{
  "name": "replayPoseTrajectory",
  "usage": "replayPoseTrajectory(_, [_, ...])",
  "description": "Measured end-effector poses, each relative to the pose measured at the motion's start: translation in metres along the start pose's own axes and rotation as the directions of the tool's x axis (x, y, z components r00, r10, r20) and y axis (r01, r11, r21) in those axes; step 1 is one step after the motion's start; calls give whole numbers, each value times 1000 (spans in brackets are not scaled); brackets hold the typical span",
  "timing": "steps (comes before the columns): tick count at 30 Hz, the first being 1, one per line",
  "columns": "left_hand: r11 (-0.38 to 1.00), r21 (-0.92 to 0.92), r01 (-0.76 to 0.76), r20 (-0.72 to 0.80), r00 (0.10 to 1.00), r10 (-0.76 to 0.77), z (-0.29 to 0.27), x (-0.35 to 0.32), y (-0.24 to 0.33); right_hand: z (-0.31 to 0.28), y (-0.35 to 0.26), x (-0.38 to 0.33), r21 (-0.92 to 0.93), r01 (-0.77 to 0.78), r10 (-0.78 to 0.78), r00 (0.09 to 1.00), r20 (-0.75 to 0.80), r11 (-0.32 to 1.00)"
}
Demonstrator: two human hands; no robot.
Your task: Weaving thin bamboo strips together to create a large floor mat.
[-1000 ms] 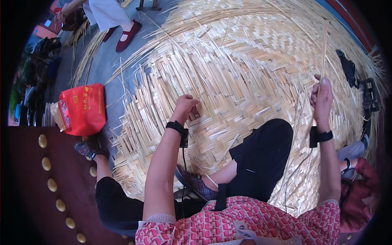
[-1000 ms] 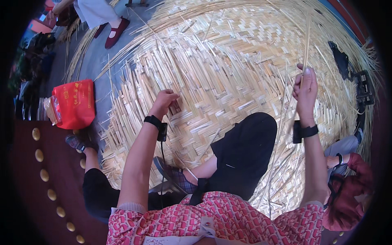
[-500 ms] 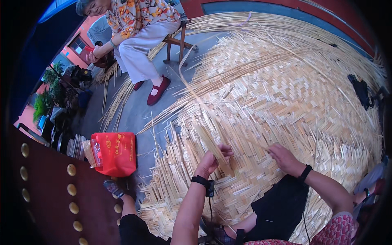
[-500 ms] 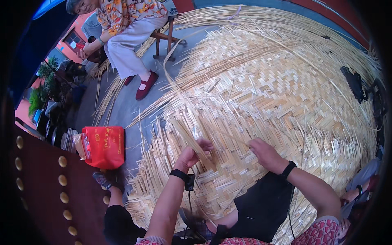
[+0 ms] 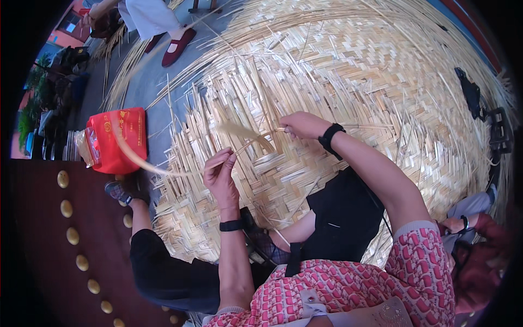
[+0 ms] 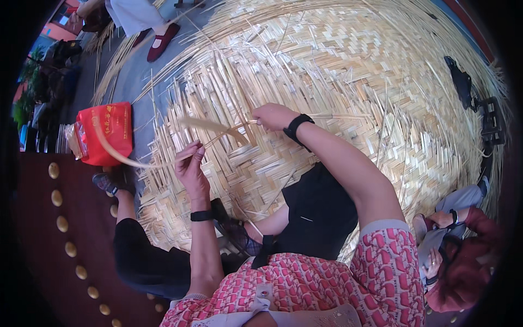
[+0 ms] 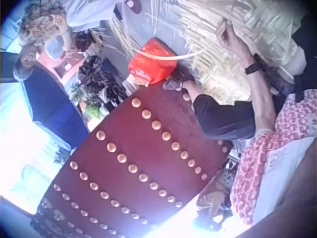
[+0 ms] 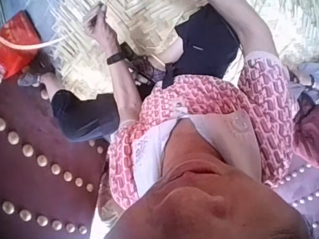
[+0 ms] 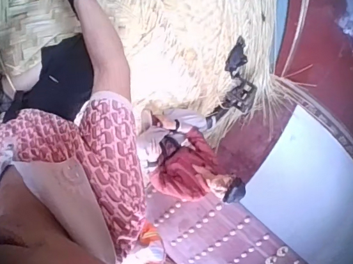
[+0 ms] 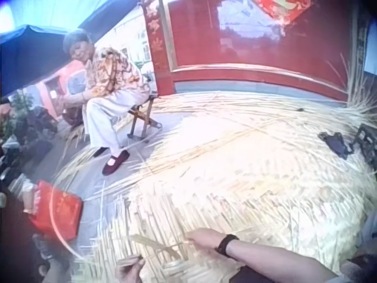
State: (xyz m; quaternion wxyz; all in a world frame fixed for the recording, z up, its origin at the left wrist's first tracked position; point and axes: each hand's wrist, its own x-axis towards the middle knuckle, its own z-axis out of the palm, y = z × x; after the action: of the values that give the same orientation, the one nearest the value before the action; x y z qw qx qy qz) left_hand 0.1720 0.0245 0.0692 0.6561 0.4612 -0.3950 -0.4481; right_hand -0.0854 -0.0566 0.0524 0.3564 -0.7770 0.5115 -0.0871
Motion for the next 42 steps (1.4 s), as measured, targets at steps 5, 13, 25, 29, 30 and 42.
replayPoseTrajectory(5, [902,-219,371,-479,765,-431,-19,-9,-41,28,-4,16,-362,55,-77,996,-45,930])
replayPoseTrajectory(13, [801,-376,466,-244,784,-571,-39,14,-68,18,-5,2,-259,155,-213,954,-209,953])
replayPoseTrajectory(25, [919,-296,260,-49,957,-286,5,35,-79,1,-6,25,79,-113,110,993,34,990])
replayPoseTrajectory(29, [906,-306,292,-34,948,-317,4,40,-66,1,7,22,-39,2,-6,995,-95,999])
replayPoseTrajectory(30, [854,-368,368,-9,917,-399,-1,44,-64,2,8,21,1,9,-8,994,-113,1000])
replayPoseTrajectory(42, [937,-188,294,-86,946,-313,-1,57,-67,13,7,25,197,-28,55,990,-129,980])
